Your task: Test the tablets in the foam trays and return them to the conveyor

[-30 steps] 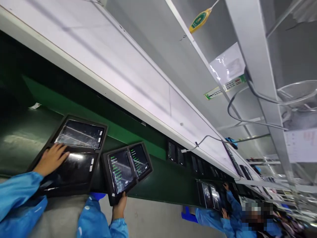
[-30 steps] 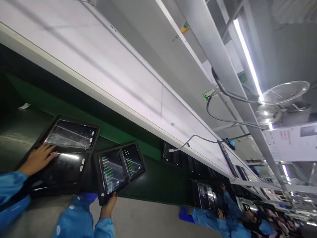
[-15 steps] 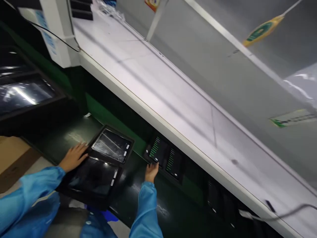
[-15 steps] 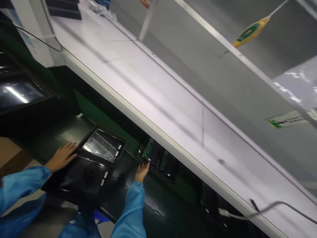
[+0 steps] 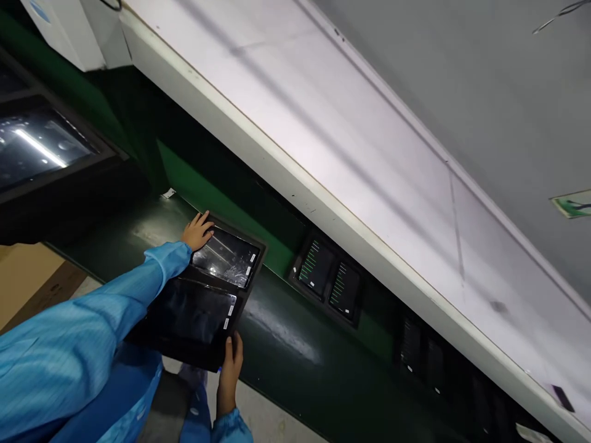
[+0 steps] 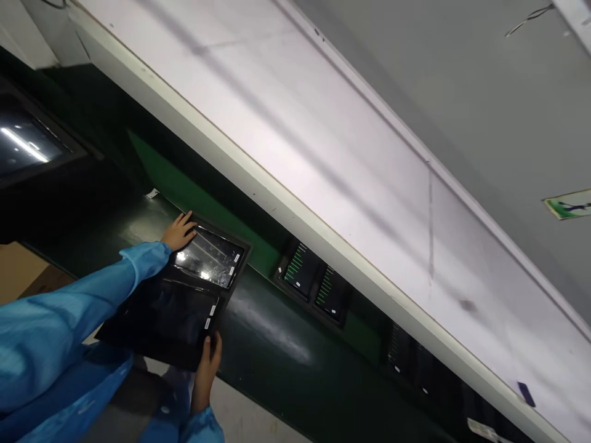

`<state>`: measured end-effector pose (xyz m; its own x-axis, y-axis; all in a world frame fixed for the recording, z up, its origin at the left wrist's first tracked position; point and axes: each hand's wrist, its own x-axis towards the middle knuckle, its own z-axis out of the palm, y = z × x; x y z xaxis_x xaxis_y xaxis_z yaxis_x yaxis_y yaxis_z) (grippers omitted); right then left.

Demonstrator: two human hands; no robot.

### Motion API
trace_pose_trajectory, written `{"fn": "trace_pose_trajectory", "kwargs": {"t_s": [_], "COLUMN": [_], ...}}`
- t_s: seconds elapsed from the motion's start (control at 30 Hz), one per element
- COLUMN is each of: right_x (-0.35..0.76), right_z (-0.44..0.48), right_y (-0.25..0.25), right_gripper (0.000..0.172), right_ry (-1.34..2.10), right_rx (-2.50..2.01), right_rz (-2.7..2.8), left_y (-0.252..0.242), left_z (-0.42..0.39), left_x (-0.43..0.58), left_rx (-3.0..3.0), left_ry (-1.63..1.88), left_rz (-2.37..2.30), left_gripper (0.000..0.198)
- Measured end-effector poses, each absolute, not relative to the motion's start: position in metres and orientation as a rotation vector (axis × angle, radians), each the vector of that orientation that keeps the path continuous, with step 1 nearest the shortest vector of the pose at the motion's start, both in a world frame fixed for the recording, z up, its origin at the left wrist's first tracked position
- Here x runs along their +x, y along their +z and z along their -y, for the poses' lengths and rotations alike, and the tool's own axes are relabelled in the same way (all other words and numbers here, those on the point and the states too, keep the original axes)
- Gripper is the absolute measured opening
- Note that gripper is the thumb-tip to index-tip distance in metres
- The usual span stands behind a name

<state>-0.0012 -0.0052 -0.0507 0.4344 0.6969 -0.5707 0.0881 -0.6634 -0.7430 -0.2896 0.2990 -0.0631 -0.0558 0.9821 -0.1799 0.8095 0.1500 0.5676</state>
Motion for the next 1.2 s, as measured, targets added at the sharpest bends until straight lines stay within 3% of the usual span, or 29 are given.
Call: {"fn": "trace_pose_trajectory", "kwargs": {"t_s": [0.17,0.27,0.33,0.43,0.7,0.83,0.93,1.2], "right_x": [-0.035,-0.071,-0.099,-0.137,-0.165,-0.155,-0.133,-0.062], "right_z": [-0.043,-0.085,-0.108,-0.128,-0.140,-0.133,-0.115,-0.085], "right_y": [-0.019,-0.008,-0.011,-0.023,-0.040,-0.037,-0.036,-0.036], "right_gripper": [0.055,0.037,0.035,0.046,0.036,0.043,0.051,0.046], "right_ry": [0.845,0.854,0.901,0.962,1.030,0.976,0.893,0.681], "right_rx": [-2.014,-1.785,-1.644,-1.553,-1.642,-1.596,-1.646,-1.877], "right_rz": [1.369,1.869,2.127,2.344,2.352,2.383,2.313,2.117], "left_y": [-0.065,-0.069,-0.073,-0.082,-0.098,-0.090,-0.088,-0.096], "left_z": [-0.295,-0.296,-0.299,-0.301,-0.215,-0.137,-0.081,0.010], "left_x": [-0.286,-0.286,-0.289,-0.299,-0.334,-0.334,-0.330,-0.330], "left_rx": [1.643,1.607,1.589,1.555,1.422,1.339,1.295,1.424], "left_ry": [0.497,0.549,0.588,0.659,0.825,0.874,0.875,0.698], "left_rz": [-1.941,-1.940,-1.912,-1.849,-1.798,-1.806,-1.787,-1.762], "left_gripper": [0.043,0.040,0.040,0.045,0.067,0.073,0.073,0.074]}}
